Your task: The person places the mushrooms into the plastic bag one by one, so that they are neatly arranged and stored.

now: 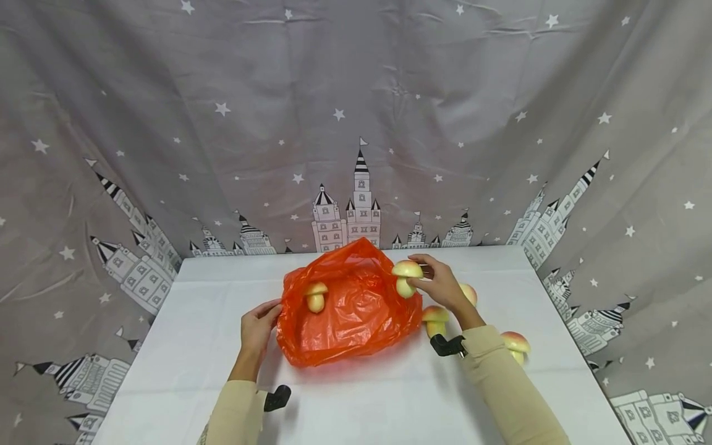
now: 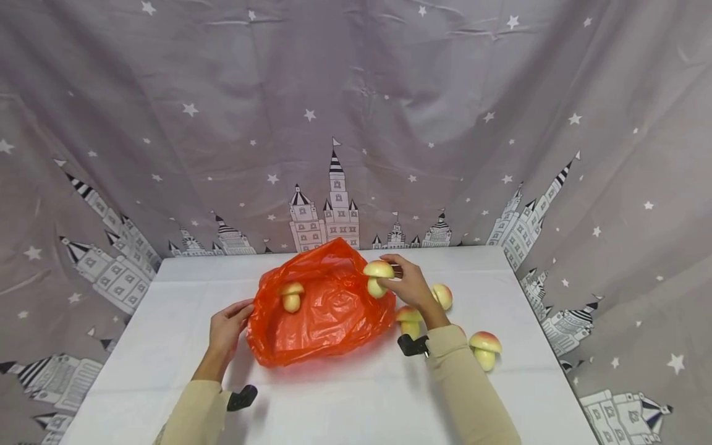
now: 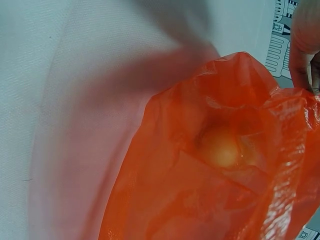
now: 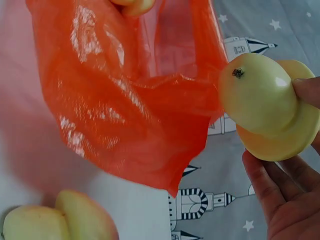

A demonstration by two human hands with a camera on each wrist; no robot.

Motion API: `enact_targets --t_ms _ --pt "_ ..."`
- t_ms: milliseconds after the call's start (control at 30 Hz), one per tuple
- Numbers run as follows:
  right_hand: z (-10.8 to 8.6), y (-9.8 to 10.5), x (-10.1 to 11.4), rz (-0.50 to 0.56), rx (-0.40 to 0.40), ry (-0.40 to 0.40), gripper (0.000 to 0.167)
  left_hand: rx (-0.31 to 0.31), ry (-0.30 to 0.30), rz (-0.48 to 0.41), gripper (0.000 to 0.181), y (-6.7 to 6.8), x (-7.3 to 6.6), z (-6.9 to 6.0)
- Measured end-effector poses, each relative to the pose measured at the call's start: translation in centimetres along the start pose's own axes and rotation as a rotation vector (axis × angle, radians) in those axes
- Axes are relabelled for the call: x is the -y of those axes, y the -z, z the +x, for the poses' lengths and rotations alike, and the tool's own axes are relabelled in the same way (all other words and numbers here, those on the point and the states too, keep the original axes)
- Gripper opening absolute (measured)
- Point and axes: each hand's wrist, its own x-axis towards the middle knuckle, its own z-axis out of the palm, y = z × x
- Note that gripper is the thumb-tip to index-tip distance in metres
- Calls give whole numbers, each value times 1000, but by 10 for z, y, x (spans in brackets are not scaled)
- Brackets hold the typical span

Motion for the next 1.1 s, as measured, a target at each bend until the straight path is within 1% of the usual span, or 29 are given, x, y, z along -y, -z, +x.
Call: enact_targets --t_ms 100,133,333,400,567,700,900,1000,1100 --pt "-2 -3 17 -12 14 -9 48 0 3 4 36 1 0 -1" --pt "-1 -4 15 -14 16 0 47 1 3 3 36 0 0 -1" --pt "17 -16 -15 54 17 34 48 4 6 3 36 0 -1 -1" --pt "20 -21 -12 72 22 24 48 5 7 5 36 1 -1 0" --pt "26 -36 -6 70 24 25 47 -2 -5 2 36 0 1 0" --pt "30 -50 -3 47 6 48 47 -8 -21 -5 35 2 1 0" --pt "32 -65 0 -30 -11 71 45 -19 -36 -27 34 2 0 -1" --pt "34 -71 1 -56 1 86 44 -19 -46 -35 34 2 -1 -2" --pt "36 -75 2 -57 36 104 44 -15 -53 -31 34 1 -1 -3"
